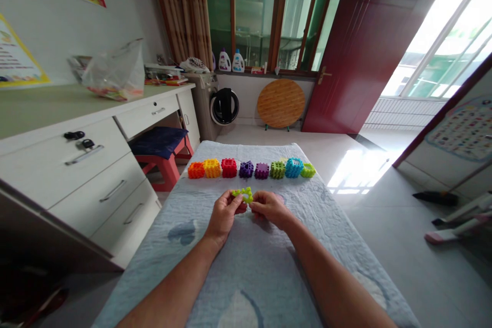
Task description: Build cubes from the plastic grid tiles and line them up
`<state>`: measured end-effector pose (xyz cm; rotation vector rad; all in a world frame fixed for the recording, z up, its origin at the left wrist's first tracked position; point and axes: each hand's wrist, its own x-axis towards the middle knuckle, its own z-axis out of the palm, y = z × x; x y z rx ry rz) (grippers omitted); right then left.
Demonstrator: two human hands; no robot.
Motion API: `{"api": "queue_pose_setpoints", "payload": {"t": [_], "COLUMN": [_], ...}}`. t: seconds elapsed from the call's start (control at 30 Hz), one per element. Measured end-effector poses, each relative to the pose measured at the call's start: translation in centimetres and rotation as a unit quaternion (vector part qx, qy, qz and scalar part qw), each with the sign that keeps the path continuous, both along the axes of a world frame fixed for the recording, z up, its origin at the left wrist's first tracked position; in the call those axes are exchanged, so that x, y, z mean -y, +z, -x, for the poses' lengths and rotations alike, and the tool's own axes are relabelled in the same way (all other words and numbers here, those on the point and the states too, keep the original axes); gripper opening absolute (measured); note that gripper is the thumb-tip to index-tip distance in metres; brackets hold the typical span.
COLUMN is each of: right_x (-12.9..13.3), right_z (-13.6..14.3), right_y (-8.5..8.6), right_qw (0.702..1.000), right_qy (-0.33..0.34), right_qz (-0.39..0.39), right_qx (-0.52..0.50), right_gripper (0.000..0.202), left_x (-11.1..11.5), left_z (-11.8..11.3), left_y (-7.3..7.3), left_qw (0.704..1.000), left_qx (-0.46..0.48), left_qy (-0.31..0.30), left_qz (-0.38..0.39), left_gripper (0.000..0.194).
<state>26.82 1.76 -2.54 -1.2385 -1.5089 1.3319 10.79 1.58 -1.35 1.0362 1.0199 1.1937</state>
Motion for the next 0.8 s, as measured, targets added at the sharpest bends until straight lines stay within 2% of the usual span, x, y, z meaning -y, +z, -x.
{"api": "queue_pose_setpoints", "payload": {"t": [0.1,0.2,0.3,0.4,0.47,0.53,0.57,0.67,0.8], "right_x": [-0.3,-0.9,-1.6,-2.4,-2.9,-3.4,-3.7,-4.5,-5.5], "right_z": [-0.6,-2.5,-6.0,-10.4,-13.2,-15.2,-15.9,-17.0,-16.7], "right_y": [0.9,2.8,4.9,5.9,5.7,4.8,4.3,2.7,1.3], "right_qw": [1.0,0.997,0.973,0.918,0.881,0.845,0.837,0.828,0.828], "right_qy": [0.013,-0.001,-0.093,-0.203,-0.282,-0.376,-0.398,-0.43,-0.443], "right_qz": [-0.005,-0.022,-0.054,-0.059,-0.023,0.038,0.056,0.089,0.108], "right_qx": [-0.01,-0.071,-0.206,-0.334,-0.378,-0.378,-0.372,-0.35,-0.326], "right_gripper": [0.019,0.022,0.024,0.022,0.017,0.012,0.012,0.016,0.02], "left_x": [0.0,-0.1,0.0,0.1,0.3,0.4,0.5,0.6,0.5], "left_z": [0.1,0.3,0.6,0.7,0.6,0.6,0.6,0.6,0.7], "left_y": [-0.1,-0.3,-0.5,-0.7,-0.8,-0.9,-1.0,-1.1,-1.3], "left_qw": [1.0,0.999,0.997,0.995,0.993,0.991,0.99,0.987,0.986], "left_qx": [-0.005,-0.022,-0.051,-0.068,-0.076,-0.084,-0.088,-0.098,-0.108], "left_qy": [-0.015,-0.027,-0.037,-0.052,-0.068,-0.083,-0.089,-0.099,-0.104], "left_qz": [-0.005,-0.022,-0.036,-0.044,-0.054,-0.066,-0.071,-0.077,-0.074], "left_gripper": [0.036,0.04,0.041,0.039,0.038,0.037,0.036,0.035,0.037]}}
